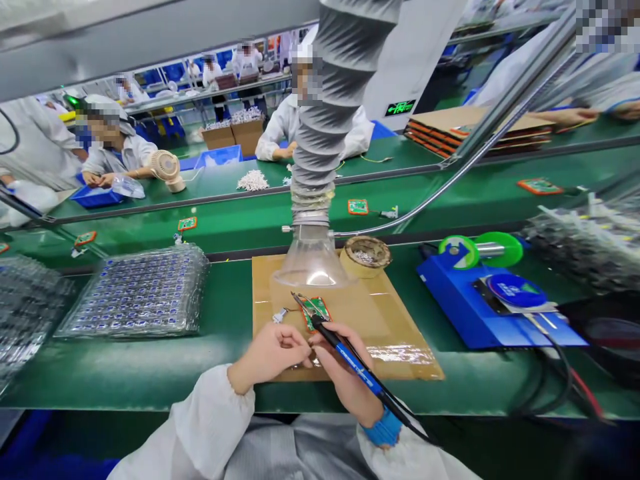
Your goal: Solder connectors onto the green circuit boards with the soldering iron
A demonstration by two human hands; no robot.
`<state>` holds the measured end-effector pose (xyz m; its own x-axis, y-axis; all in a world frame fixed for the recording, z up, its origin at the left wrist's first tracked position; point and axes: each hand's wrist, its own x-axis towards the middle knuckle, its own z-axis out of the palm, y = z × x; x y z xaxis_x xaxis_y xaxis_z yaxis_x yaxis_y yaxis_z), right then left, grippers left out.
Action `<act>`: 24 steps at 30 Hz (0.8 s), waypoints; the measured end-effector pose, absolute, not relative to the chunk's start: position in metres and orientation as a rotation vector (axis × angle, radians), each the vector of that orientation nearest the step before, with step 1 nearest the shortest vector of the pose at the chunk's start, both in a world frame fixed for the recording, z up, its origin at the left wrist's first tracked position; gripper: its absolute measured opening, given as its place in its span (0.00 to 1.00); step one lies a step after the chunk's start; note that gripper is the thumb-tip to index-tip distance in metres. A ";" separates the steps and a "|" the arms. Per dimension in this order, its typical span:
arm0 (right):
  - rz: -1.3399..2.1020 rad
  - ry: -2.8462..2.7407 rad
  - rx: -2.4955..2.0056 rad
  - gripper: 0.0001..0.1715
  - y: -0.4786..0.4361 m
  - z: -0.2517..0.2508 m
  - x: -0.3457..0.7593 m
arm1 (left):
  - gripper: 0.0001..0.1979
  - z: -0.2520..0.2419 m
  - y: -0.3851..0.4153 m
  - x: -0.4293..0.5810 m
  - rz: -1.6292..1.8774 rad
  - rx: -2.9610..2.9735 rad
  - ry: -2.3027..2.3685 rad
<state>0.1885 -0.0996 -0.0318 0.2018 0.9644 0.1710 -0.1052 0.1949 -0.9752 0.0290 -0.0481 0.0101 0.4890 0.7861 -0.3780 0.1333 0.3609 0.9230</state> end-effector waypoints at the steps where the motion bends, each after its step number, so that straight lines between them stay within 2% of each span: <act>1: 1.006 -1.058 -1.072 0.17 -0.099 -0.030 0.188 | 0.13 0.010 -0.049 0.029 0.535 1.166 1.015; 7: 0.931 -1.043 -1.157 0.14 -0.091 -0.021 0.189 | 0.10 0.007 -0.049 0.033 0.596 1.285 1.124; 14: 0.904 -1.042 -1.255 0.15 -0.081 -0.025 0.195 | 0.08 0.008 -0.038 0.037 0.611 1.361 1.183; 19: 0.777 -1.099 -1.319 0.14 -0.072 -0.035 0.204 | 0.07 0.004 -0.014 0.040 0.712 1.857 1.208; 24: 0.587 -1.135 -1.449 0.15 -0.073 -0.047 0.235 | 0.08 -0.008 0.014 0.040 0.420 2.094 1.361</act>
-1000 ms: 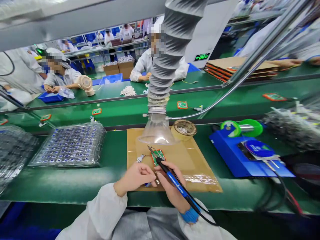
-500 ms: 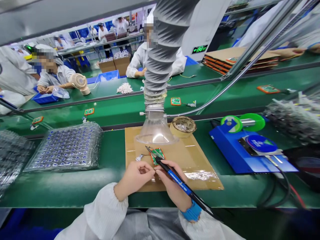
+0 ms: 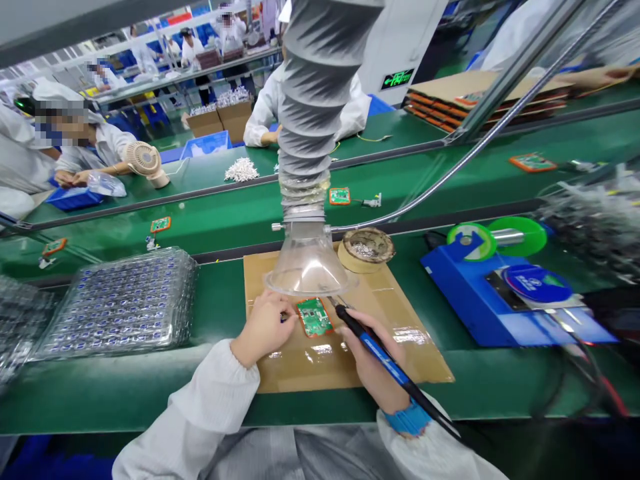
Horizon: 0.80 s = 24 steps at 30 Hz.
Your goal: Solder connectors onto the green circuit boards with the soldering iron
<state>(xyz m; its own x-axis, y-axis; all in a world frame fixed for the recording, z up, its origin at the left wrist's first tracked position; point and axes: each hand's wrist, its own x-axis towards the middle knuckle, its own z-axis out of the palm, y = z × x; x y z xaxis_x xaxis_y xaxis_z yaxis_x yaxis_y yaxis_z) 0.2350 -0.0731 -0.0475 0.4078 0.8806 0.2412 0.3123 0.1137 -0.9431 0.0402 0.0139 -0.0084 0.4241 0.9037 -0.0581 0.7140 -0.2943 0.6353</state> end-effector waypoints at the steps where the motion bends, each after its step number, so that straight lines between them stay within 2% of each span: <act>1: 0.555 -1.150 -1.466 0.14 -0.076 -0.050 0.241 | 0.09 -0.011 0.017 0.040 0.371 2.116 1.375; 7: 0.528 -1.089 -1.379 0.09 -0.092 -0.063 0.252 | 0.10 -0.012 0.023 0.042 0.287 2.170 1.327; 13: 0.513 -1.259 -1.334 0.04 -0.086 -0.054 0.246 | 0.10 -0.003 0.029 0.044 0.229 2.088 1.322; 24: 0.398 -1.431 -1.387 0.03 -0.082 -0.045 0.240 | 0.10 -0.006 0.034 0.045 0.250 2.103 1.248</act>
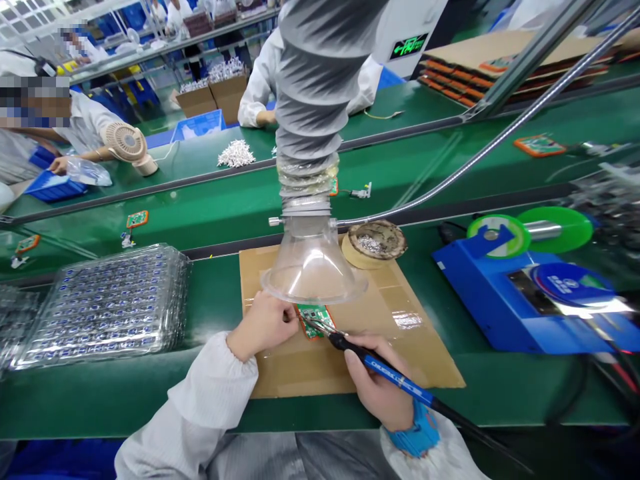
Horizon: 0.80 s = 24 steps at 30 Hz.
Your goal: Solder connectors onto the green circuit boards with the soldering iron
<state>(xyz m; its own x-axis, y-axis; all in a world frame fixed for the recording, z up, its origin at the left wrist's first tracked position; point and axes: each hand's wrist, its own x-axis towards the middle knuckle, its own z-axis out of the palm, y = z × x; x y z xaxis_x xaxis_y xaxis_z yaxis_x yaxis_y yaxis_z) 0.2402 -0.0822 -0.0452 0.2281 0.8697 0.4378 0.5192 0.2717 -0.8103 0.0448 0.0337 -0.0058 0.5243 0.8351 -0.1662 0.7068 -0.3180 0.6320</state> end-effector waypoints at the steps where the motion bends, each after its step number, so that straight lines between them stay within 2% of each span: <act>1: 0.398 -1.442 -1.379 0.03 -0.082 -0.045 0.240 | 0.09 -0.006 0.034 0.045 0.257 2.100 1.248; 24: 0.400 -1.459 -1.349 0.03 -0.084 -0.051 0.240 | 0.09 -0.012 0.033 0.044 0.309 2.080 1.254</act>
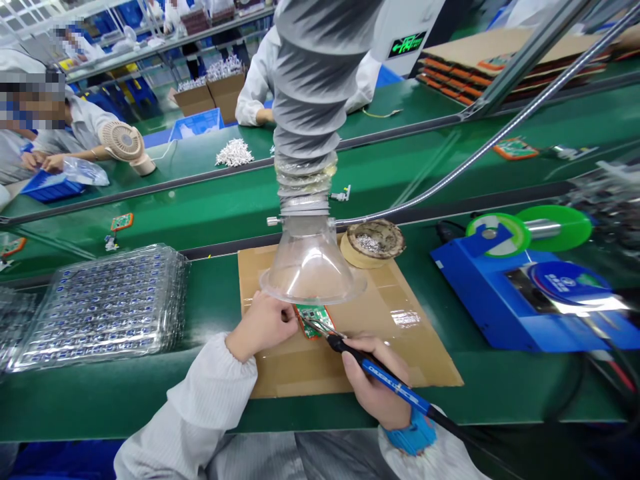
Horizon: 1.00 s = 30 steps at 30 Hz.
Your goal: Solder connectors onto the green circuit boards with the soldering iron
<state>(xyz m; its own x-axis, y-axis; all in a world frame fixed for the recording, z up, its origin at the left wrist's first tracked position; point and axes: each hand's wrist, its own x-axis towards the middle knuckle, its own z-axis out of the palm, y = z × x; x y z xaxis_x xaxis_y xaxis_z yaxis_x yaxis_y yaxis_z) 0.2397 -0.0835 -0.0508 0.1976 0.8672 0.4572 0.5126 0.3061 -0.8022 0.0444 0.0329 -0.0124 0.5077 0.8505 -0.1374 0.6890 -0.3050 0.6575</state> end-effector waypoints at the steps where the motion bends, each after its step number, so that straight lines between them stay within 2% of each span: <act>1: 0.400 -1.455 -1.351 0.03 -0.084 -0.051 0.240 | 0.09 -0.013 0.033 0.044 0.309 2.082 1.249; 30: 0.415 -1.467 -1.305 0.04 -0.083 -0.050 0.241 | 0.09 -0.011 0.033 0.045 0.267 2.079 1.264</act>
<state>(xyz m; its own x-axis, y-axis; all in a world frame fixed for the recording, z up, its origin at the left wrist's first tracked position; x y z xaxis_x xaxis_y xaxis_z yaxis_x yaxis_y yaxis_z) 0.2405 -0.0827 -0.0499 0.1789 0.8636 0.4713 0.4890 0.3377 -0.8043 0.0450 0.0328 -0.0107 0.5076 0.8454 -0.1661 0.7058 -0.2974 0.6429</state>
